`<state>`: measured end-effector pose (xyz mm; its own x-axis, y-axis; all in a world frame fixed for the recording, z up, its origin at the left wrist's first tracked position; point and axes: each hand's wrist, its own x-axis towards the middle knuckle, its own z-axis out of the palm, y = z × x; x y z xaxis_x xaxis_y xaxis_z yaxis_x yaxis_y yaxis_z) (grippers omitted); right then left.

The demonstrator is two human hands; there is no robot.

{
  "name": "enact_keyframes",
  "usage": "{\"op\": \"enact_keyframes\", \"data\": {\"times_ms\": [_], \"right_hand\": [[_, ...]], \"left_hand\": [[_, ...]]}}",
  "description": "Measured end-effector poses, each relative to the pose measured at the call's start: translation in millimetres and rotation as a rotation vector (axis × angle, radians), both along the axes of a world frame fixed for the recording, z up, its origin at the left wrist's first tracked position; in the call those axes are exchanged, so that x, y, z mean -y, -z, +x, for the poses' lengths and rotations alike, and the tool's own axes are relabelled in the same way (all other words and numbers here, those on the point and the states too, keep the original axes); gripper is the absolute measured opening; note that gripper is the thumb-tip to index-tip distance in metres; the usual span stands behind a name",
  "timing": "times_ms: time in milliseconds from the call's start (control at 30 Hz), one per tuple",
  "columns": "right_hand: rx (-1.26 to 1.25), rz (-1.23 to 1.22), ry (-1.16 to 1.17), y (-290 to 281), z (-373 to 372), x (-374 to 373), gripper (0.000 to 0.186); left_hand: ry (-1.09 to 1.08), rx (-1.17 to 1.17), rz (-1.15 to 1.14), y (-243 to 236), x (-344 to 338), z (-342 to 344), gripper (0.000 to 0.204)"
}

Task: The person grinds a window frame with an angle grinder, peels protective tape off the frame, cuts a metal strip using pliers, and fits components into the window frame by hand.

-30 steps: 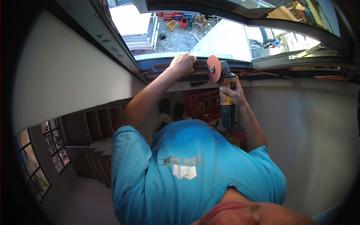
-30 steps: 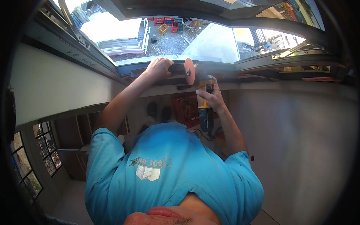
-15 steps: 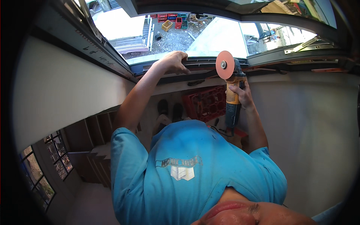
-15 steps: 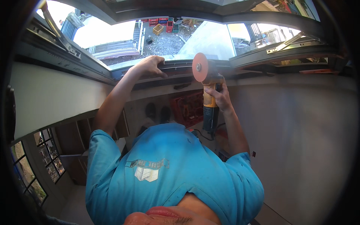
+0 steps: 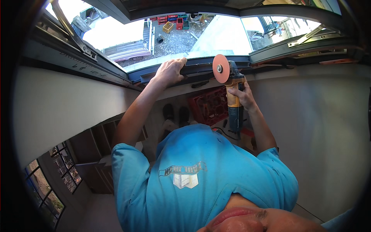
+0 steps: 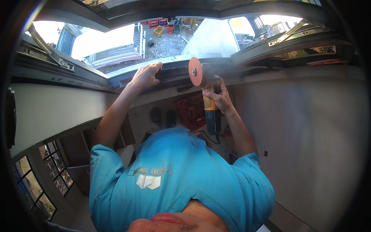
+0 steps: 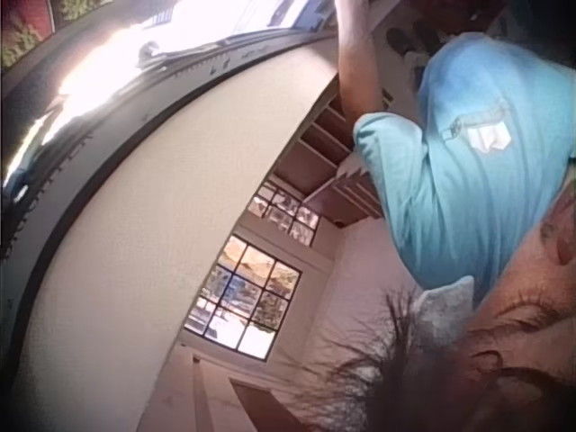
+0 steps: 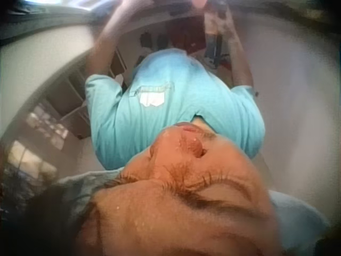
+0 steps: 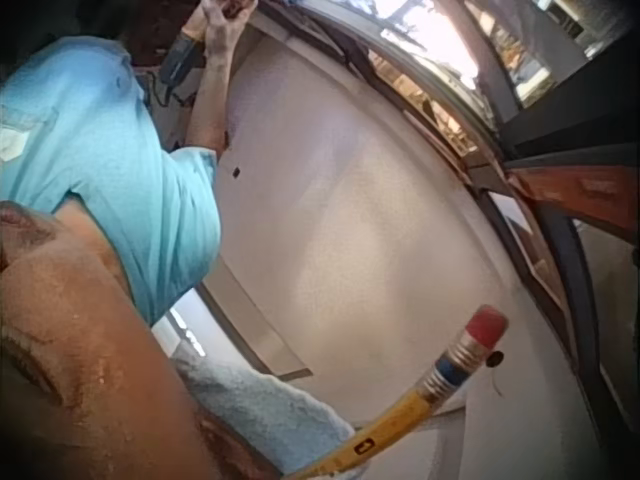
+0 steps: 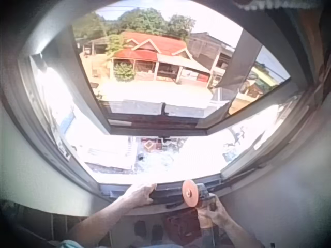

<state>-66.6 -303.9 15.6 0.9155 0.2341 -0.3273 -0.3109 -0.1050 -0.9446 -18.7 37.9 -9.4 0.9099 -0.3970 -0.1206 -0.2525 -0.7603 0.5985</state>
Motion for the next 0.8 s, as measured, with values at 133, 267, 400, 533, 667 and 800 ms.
{"op": "enact_keyframes", "data": {"times_ms": [133, 267, 400, 533, 667, 800], "right_hand": [[-0.016, -0.004, -0.028, 1.1, 1.0, 0.7, 0.066], [0.014, -0.02, -0.025, 2.6, 2.3, 0.3, 0.065], [0.032, -0.022, -0.02, 4.8, 2.4, 0.3, 0.064], [0.003, -0.017, -0.013, 4.4, 1.0, -0.2, 0.064], [0.024, -0.029, -0.015, 1.1, 1.1, -1.8, 0.063], [0.029, -0.038, -0.005, -2.5, 1.1, -3.2, 0.063]], "left_hand": [[-0.004, -0.001, 0.018, -5.6, 2.6, 1.5, 0.046], [0.003, 0.013, 0.0, -5.7, 4.4, -0.6, 0.045], [-0.003, 0.049, -0.015, -3.7, 4.5, -2.8, 0.044], [-0.02, 0.018, -0.002, -5.0, 4.0, -2.7, 0.043], [-0.013, 0.032, -0.017, -9.3, 4.6, -4.3, 0.043], [-0.006, 0.027, -0.018, -13.0, 5.5, -4.2, 0.043]]}}
